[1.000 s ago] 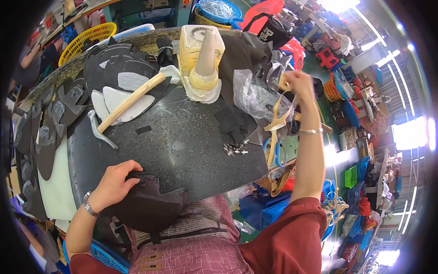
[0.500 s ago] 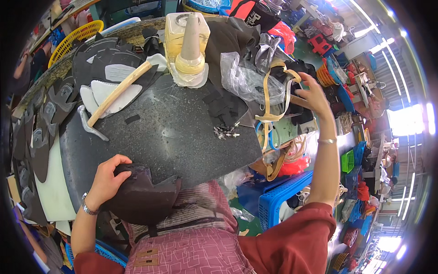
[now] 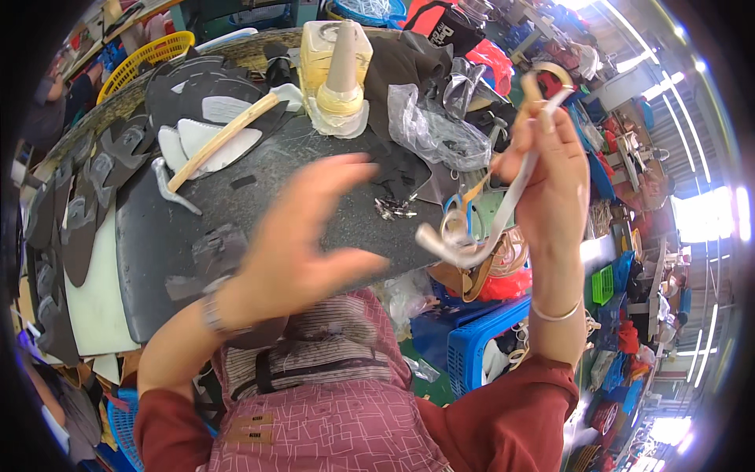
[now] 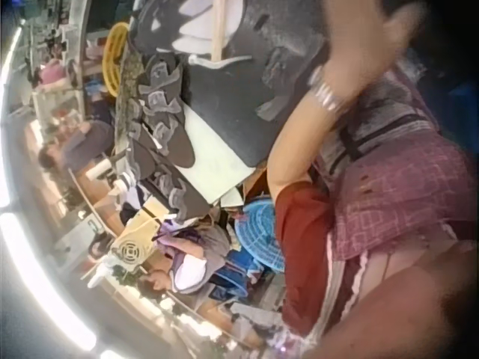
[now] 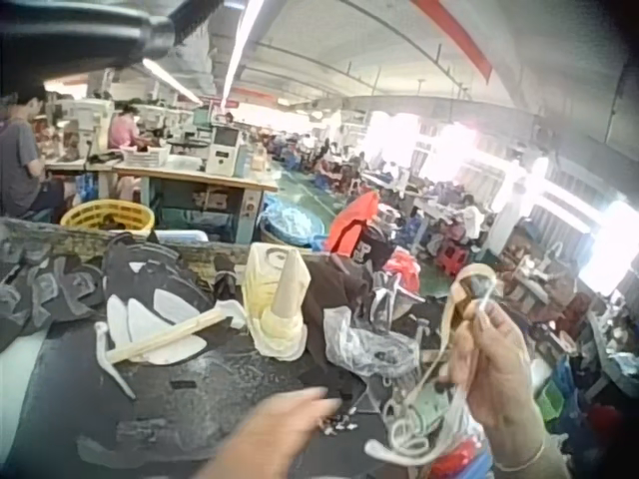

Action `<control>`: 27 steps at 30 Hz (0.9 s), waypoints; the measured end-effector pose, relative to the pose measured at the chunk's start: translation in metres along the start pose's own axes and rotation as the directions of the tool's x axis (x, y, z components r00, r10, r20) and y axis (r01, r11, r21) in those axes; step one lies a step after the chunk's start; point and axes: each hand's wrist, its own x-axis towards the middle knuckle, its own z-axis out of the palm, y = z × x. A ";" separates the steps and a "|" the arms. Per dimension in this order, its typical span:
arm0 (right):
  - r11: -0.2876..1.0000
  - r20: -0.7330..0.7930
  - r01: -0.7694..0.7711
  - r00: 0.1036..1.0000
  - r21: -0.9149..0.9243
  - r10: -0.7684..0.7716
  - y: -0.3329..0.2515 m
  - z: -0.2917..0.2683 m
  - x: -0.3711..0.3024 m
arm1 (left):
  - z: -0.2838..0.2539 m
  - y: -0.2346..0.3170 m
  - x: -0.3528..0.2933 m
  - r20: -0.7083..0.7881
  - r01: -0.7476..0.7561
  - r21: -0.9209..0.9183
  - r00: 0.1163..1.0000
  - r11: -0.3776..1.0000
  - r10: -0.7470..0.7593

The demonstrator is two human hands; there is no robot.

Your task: The person attaches reinforcement strips onto leather pieces by hand, folds over the edges, and flattens them using a hammer.

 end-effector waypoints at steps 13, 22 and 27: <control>0.949 0.002 0.069 0.997 0.306 -0.073 -0.006 -0.059 -0.031 | 0.070 0.025 -0.058 -0.028 0.230 -0.438 0.963 0.869 -0.268; 0.985 -0.066 -0.005 0.998 0.174 0.017 -0.007 -0.069 -0.013 | 0.074 0.020 -0.146 0.142 -0.278 -0.008 0.951 0.961 0.276; 0.996 -0.110 -0.065 0.992 -0.057 0.058 -0.005 -0.058 -0.009 | 0.052 0.013 -0.164 0.329 -0.145 0.010 0.935 0.989 0.134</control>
